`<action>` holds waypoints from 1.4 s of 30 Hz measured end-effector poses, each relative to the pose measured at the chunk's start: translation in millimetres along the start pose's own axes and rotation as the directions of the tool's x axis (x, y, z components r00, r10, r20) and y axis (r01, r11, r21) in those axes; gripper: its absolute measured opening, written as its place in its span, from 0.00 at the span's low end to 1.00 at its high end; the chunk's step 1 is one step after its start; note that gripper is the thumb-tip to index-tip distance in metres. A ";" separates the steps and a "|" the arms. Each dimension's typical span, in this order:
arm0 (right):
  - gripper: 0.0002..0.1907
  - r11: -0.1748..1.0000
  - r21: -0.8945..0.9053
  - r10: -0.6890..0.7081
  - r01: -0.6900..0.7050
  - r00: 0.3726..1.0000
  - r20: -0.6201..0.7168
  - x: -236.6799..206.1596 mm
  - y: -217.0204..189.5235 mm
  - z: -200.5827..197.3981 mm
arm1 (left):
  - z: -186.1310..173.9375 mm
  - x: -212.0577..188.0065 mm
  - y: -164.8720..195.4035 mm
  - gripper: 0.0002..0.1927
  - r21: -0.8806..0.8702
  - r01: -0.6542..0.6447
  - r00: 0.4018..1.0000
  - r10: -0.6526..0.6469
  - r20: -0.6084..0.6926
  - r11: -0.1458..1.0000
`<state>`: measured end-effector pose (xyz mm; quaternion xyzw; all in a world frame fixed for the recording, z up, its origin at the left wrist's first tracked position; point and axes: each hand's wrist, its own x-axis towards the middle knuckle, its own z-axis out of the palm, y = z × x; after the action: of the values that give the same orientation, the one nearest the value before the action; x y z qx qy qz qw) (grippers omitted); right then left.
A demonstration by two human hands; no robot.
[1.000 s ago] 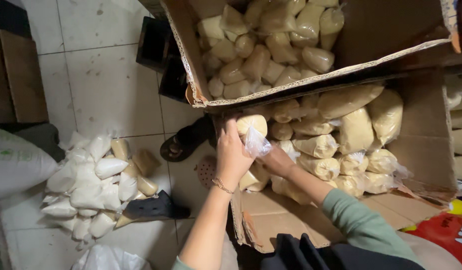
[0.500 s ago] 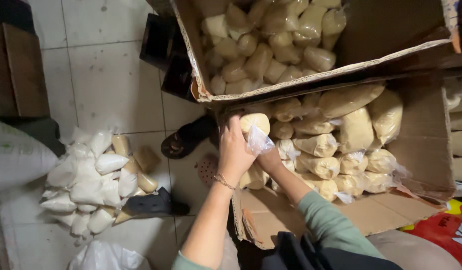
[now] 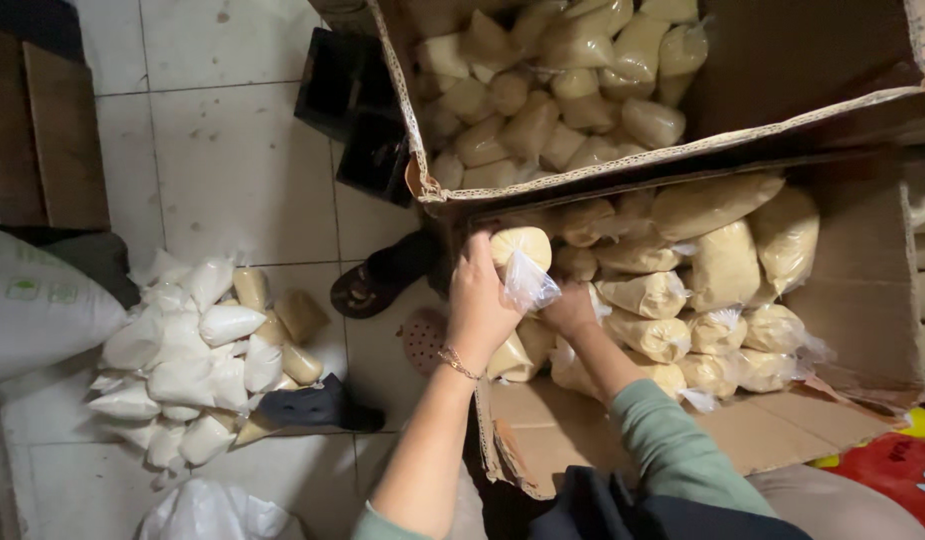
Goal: The person sits on the floor and sorts individually wrapped dough packets from one cardboard box into another. They repeatedly pick up packets, inspect them, and place them into a second box, occasionally adjusting the arrangement.
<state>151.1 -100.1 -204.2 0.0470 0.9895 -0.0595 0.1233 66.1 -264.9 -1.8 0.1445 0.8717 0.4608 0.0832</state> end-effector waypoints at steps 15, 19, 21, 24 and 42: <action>0.26 0.472 0.811 -0.112 0.345 0.936 -0.333 -6.7 -99.4 -44.2 | 3.7 0.0 -4.9 0.33 0.013 -0.009 1.000 0.009 -0.002 1.000; 0.19 -0.622 0.761 0.107 0.184 0.983 -0.150 9.0 -131.5 -46.4 | 0.0 -2.0 -1.9 0.33 0.001 0.023 1.000 -0.023 0.020 1.000; 0.20 -0.772 0.609 0.100 0.183 0.981 -0.169 15.2 -139.4 -45.7 | -2.1 -3.2 0.8 0.34 -0.005 0.069 0.997 -0.068 0.045 0.998; 0.21 -0.929 0.333 0.096 0.164 0.973 -0.211 20.2 -144.9 -46.7 | -5.1 -1.7 3.0 0.35 0.003 0.083 0.995 -0.083 0.062 0.997; 0.31 0.159 0.953 -0.073 -0.257 0.960 0.271 -5.2 -75.3 35.6 | -1.9 -0.9 -3.8 0.38 -0.013 0.010 0.999 -0.009 0.045 1.000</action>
<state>156.5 -179.5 -229.2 0.1682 0.6855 -0.6818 0.1922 65.8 -268.7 -3.9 0.1502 0.8672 0.4628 0.1059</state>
